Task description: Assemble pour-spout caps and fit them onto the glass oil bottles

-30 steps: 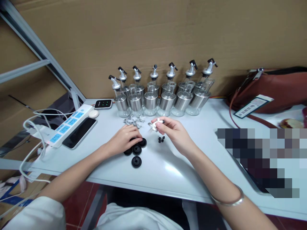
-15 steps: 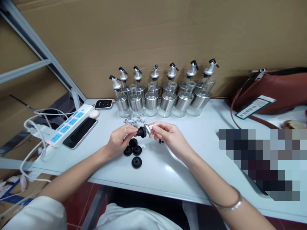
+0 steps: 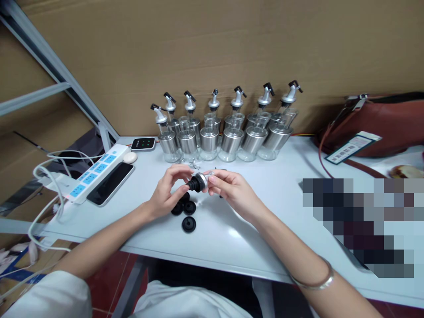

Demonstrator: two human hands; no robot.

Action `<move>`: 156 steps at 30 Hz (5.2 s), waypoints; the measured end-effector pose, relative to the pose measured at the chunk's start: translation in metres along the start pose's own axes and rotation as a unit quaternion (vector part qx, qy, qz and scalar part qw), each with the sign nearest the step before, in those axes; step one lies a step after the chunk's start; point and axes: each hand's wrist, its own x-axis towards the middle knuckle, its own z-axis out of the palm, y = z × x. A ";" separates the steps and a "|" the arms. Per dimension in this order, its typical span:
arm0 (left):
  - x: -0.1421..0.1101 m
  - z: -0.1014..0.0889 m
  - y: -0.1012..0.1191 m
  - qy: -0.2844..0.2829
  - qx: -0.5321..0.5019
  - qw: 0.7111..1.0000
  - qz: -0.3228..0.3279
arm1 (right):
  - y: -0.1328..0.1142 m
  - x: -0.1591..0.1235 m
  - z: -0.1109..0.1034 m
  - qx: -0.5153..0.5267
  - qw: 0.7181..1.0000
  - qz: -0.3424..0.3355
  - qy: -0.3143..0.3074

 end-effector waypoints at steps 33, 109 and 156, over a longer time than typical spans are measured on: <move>0.002 0.004 0.002 -0.054 -0.110 0.979 -0.161 | 0.013 -0.004 -0.001 -0.285 0.939 -0.191 0.026; 0.000 -0.002 0.007 -0.146 0.014 0.988 -0.047 | 0.020 0.022 -0.065 -0.667 0.724 -0.175 0.019; -0.001 0.003 0.002 -0.125 0.088 0.985 -0.080 | 0.014 0.019 -0.064 -0.687 0.707 -0.168 0.008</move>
